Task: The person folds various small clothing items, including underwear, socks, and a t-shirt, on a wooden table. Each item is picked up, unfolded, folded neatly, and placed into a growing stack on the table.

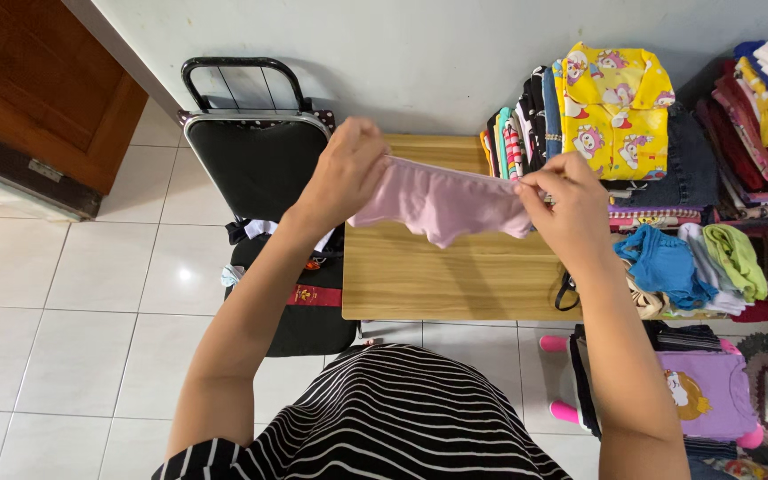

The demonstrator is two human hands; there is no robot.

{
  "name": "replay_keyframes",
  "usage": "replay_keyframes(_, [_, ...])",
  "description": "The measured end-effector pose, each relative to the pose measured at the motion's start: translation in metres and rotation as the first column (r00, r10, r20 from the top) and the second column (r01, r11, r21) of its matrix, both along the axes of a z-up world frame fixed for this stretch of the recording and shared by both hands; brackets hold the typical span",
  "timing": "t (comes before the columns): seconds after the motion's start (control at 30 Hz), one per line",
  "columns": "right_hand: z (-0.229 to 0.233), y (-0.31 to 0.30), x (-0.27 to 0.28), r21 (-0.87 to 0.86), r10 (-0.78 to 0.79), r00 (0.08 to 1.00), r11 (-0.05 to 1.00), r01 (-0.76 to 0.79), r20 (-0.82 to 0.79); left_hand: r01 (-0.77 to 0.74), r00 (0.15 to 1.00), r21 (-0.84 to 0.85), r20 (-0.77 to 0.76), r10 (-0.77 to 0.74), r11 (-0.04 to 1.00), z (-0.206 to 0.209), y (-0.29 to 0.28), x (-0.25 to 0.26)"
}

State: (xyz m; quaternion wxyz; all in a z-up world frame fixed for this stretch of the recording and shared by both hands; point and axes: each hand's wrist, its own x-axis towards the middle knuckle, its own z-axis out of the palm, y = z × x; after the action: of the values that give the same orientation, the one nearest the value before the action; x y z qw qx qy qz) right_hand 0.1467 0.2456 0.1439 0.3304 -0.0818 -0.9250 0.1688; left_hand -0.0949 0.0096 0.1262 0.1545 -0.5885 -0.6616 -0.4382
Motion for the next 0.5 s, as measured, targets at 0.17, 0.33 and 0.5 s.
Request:
replay_keyframes(0.17, [-0.010,0.022,0.016,-0.511,0.183,0.957,0.858,-0.045,0.224,0.245,0.771,-0.274,0.636,-0.016,0.930,-0.014,-0.013,-0.018])
replay_keyframes(0.33, [-0.056,0.054,0.006,-0.910,0.278,0.954,0.415,-0.010,0.116,0.480,0.134,0.158,0.959,-0.250,0.863,-0.055,-0.012,-0.037])
replay_keyframes(0.5, [-0.096,0.044,-0.031,-0.918,0.081,0.975,0.362,0.163,0.205,0.223,0.074,0.086,0.992,-0.105,0.971,-0.114,0.018,-0.010])
